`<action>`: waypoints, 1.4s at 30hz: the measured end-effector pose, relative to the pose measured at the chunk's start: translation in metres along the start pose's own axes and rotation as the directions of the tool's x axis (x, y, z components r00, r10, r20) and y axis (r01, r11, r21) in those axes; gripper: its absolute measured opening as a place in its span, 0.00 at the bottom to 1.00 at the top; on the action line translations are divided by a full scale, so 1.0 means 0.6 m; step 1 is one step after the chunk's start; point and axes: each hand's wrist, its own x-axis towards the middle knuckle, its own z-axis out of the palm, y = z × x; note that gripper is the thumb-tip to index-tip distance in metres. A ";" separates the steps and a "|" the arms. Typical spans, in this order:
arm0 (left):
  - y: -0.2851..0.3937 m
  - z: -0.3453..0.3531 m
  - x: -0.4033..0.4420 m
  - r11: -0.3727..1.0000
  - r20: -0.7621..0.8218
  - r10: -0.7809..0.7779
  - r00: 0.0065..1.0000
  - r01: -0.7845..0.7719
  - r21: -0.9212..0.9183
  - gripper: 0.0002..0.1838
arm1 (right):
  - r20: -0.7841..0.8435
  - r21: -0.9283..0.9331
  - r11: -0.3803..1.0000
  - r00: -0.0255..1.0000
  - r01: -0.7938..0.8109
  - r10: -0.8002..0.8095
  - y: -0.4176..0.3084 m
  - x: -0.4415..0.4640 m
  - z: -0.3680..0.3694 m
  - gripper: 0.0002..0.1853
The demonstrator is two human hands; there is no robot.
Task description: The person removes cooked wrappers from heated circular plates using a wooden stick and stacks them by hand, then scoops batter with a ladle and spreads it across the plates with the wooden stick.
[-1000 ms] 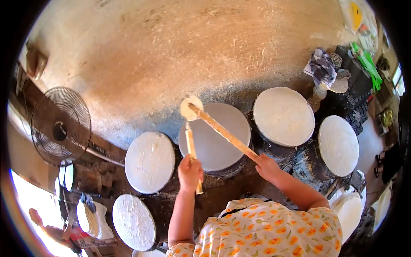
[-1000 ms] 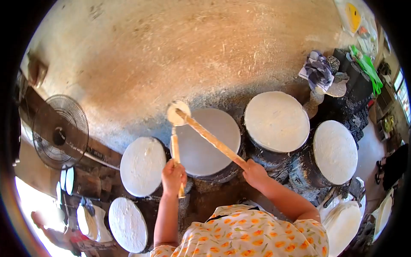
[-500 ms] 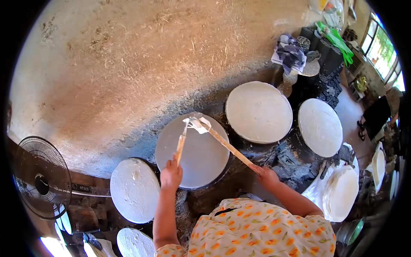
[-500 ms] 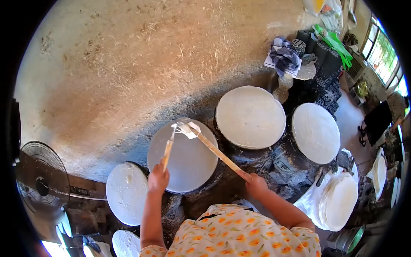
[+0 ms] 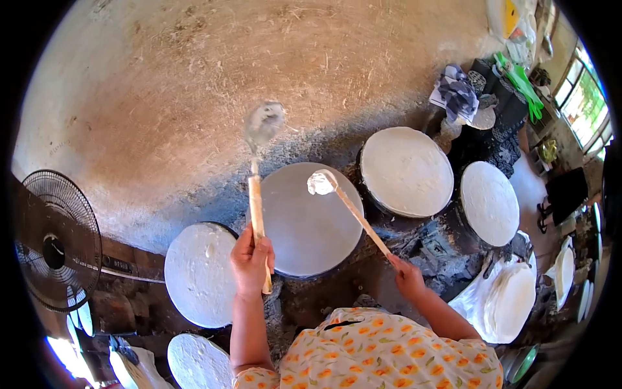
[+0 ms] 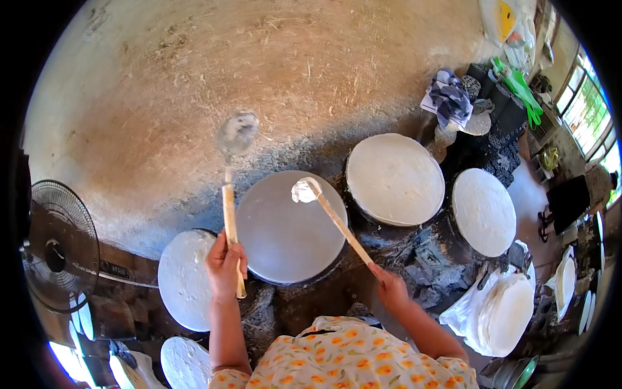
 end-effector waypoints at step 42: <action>-0.076 -0.116 -0.128 0.926 -0.068 -0.267 0.961 0.236 -0.295 0.10 | 0.330 0.025 0.993 0.939 -0.114 0.099 -0.133 0.247 0.105 0.30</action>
